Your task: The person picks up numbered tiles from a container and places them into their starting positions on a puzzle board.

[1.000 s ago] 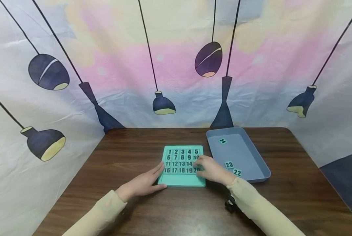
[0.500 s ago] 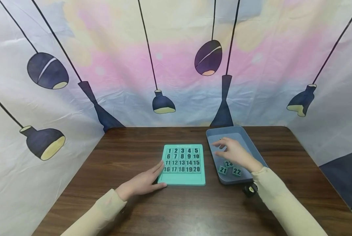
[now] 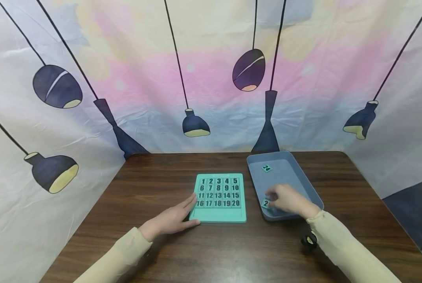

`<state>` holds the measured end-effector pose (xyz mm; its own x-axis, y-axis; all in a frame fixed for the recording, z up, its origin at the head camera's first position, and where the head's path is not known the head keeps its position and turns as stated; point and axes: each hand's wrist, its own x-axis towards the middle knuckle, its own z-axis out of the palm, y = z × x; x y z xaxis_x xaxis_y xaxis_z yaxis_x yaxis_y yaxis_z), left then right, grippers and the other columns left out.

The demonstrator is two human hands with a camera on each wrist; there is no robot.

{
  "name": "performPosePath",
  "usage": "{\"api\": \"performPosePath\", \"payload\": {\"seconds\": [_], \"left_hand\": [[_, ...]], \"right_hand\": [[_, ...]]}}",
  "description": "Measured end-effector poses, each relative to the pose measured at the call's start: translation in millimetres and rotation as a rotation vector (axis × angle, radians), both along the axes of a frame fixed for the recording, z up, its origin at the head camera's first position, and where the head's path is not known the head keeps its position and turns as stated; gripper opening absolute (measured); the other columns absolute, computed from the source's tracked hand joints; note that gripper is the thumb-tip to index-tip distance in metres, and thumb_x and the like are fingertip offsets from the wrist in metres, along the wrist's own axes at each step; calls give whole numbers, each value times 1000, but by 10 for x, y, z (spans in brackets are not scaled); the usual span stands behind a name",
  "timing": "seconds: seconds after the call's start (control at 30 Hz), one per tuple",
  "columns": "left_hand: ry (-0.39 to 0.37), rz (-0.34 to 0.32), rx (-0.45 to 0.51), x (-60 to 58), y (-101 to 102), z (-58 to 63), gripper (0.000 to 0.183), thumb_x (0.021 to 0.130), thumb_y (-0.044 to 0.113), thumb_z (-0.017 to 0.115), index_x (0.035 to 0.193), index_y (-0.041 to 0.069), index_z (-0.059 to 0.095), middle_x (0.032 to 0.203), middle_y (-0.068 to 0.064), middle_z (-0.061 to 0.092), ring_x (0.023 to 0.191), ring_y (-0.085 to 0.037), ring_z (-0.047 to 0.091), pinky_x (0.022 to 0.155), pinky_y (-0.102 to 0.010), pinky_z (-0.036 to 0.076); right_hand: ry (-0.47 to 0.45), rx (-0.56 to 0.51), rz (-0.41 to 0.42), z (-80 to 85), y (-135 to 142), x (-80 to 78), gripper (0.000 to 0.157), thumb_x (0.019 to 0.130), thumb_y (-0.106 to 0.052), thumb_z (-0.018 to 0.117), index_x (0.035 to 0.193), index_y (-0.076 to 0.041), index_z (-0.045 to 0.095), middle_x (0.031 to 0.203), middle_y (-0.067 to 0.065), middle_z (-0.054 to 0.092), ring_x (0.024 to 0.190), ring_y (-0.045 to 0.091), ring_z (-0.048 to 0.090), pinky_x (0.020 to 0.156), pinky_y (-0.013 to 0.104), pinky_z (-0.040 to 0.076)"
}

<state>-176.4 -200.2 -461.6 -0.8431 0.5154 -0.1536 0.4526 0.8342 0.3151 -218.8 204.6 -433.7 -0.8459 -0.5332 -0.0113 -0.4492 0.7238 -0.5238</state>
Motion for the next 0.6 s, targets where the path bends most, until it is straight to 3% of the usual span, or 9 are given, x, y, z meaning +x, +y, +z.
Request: {"api": "performPosePath", "payload": {"seconds": [0.4, 0.6], "left_hand": [[9, -3, 3, 8, -15, -5, 85, 101, 54, 54, 160, 0, 23, 168, -14, 13, 146, -28, 35, 108, -45, 43], [6, -4, 0, 9, -16, -9, 86, 101, 55, 53, 160, 2, 22, 168, -13, 13, 145, -27, 36, 106, -45, 44]], "right_hand": [[13, 127, -32, -103, -85, 17, 31, 79, -8, 84, 105, 5, 73, 92, 6, 68, 82, 20, 63, 70, 38, 54], [12, 107, -47, -102, -116, 47, 26, 81, -5, 80, 104, 3, 72, 88, 3, 63, 76, 16, 55, 67, 37, 50]]}}
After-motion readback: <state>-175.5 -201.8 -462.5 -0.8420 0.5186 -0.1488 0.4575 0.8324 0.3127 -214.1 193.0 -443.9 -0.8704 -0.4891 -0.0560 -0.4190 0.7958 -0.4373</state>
